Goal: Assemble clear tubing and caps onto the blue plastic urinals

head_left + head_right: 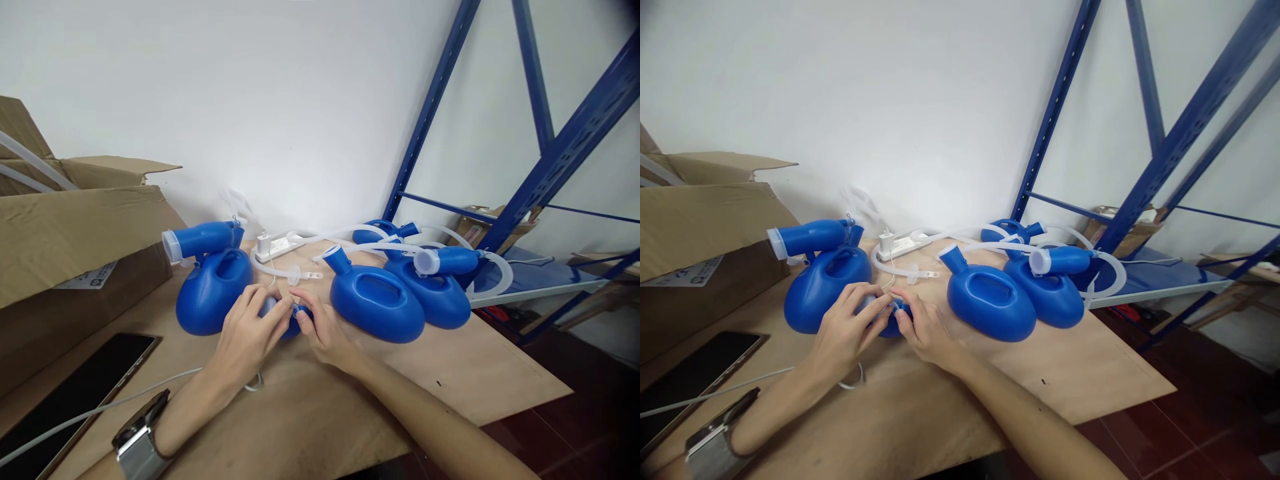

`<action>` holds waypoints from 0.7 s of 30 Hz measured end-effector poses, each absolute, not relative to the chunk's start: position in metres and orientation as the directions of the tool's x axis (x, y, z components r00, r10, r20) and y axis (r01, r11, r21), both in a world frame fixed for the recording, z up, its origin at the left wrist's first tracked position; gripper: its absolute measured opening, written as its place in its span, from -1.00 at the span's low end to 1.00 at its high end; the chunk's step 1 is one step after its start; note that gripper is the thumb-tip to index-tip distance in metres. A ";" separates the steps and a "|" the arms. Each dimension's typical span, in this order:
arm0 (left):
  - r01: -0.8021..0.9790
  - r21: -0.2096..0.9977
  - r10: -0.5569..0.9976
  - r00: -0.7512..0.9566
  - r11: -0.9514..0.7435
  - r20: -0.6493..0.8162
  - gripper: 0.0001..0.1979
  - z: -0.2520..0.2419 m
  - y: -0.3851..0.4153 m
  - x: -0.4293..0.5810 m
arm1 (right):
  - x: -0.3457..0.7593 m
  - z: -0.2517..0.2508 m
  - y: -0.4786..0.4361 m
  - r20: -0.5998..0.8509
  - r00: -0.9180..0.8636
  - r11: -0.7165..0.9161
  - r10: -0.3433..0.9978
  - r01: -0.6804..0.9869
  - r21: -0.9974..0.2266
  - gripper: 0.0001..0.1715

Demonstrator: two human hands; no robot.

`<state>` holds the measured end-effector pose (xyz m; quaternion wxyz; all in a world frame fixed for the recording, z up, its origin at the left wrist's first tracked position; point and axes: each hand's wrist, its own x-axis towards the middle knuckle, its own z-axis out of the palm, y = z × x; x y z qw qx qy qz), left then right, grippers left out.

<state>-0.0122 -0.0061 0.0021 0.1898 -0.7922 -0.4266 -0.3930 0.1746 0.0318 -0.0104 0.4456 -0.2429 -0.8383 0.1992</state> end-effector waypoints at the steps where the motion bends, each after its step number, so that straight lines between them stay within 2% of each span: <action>1: 0.826 0.024 0.512 0.326 -0.564 0.795 -0.79 0.001 -0.006 -0.012 | 0.174 -0.012 0.032 0.673 -0.477 0.820 0.565 0.233 -0.523 -0.56; 4: 0.816 0.003 0.459 0.322 -0.578 0.828 -0.80 0.001 -0.007 -0.010 | 0.172 -0.019 0.031 0.738 -0.431 0.854 0.520 0.247 -0.457 -0.59; 10: 0.791 -0.045 0.390 0.350 -0.611 0.852 -0.85 0.003 -0.010 -0.007 | 0.167 -0.030 0.025 0.775 -0.332 0.834 0.537 0.347 -0.429 -0.63; 17: 0.795 -0.064 0.394 0.366 -0.603 0.843 -0.94 0.007 -0.020 -0.001 | 0.169 -0.035 0.023 0.880 -0.291 0.887 0.374 0.389 -0.249 -0.58; 21: 0.794 -0.132 0.371 0.415 -0.593 0.831 -0.90 0.007 -0.018 -0.003 | 0.169 -0.031 0.021 0.864 -0.308 0.888 0.399 0.367 -0.279 -0.58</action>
